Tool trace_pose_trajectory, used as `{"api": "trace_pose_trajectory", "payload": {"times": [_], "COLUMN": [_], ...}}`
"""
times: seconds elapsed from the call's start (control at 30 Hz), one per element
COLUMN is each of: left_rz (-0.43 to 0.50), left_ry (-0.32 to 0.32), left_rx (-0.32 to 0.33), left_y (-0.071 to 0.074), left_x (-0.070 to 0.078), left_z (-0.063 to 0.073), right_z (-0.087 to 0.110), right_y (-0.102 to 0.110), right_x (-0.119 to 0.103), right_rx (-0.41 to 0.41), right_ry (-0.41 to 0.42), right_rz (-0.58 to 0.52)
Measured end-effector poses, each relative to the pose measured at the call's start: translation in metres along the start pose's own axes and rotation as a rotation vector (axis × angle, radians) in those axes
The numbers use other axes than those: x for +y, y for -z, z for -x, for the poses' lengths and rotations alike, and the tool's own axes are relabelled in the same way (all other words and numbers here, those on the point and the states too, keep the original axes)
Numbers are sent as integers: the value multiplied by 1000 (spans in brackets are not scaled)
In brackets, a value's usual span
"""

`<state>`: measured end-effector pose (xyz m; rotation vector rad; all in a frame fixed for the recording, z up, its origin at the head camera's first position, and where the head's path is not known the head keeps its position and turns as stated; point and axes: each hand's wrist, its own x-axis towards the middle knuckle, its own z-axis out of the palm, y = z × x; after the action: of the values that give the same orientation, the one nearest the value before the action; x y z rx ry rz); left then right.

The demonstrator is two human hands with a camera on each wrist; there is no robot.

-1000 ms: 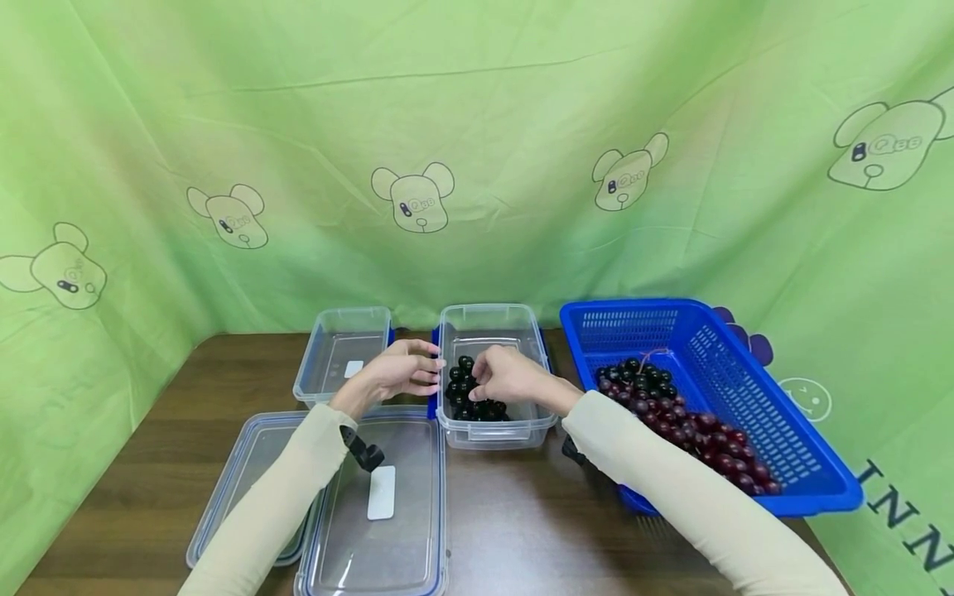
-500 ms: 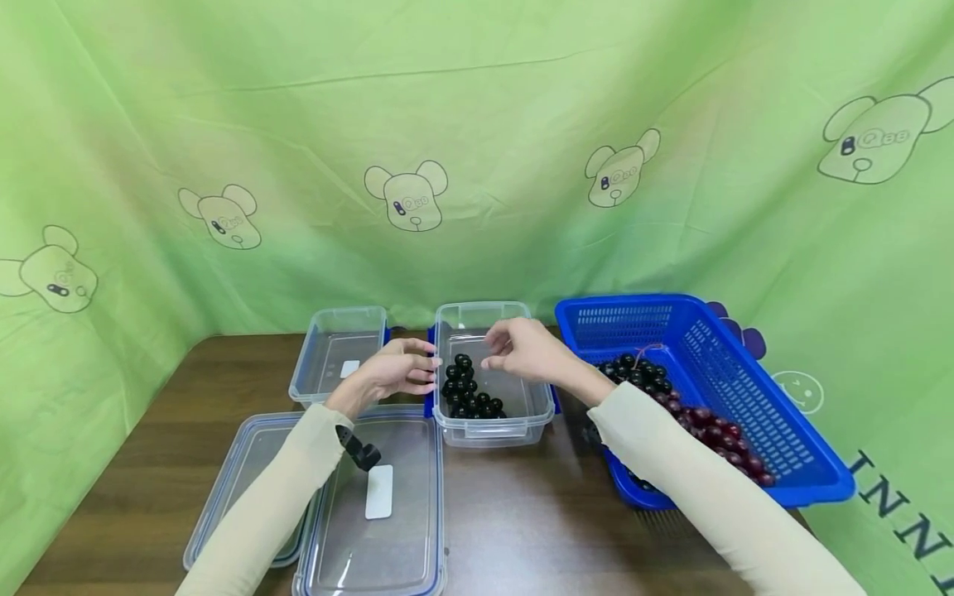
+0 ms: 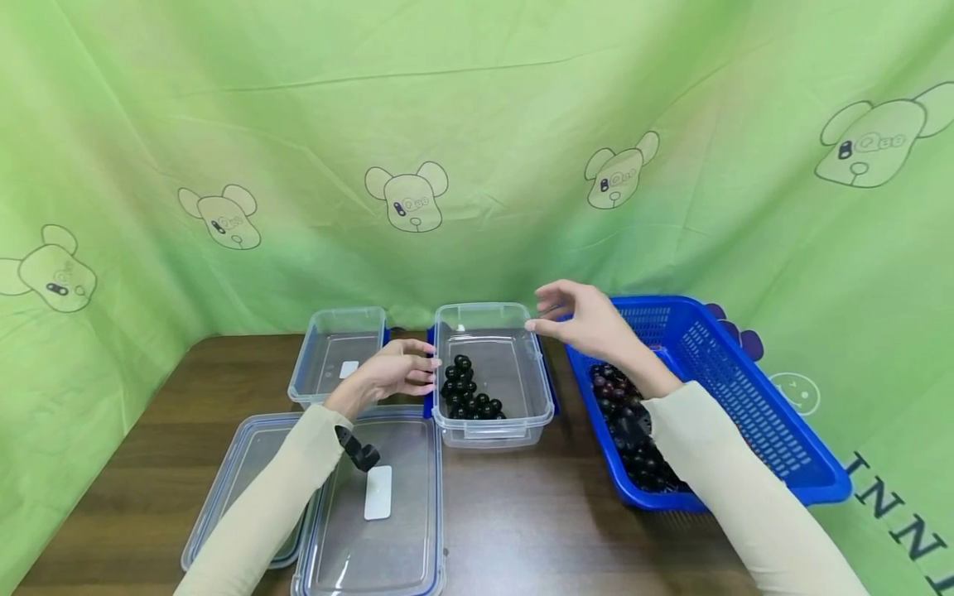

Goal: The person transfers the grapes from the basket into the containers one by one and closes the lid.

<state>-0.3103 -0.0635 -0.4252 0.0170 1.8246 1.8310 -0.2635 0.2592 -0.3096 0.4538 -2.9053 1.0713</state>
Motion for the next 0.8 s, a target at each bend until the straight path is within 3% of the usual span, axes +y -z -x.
{"api": "trace_pose_trajectory", "payload": {"times": [0.23,0.53,0.8], "left_rz": [-3,-1,15], "left_ry": [-6,3,-1], "left_rx": [-9,-9,1], "left_y": [-3,-3,0], "left_x": [2,-1,-3], "left_z": [-3,-3,-2], "right_z": [12,23,24], "right_y": [25,47,52], "right_x": [35,87,127], "right_rx": [13,-58,-133], "right_ry": [-79,-134,-177], "right_rz": [-27,86,166]}}
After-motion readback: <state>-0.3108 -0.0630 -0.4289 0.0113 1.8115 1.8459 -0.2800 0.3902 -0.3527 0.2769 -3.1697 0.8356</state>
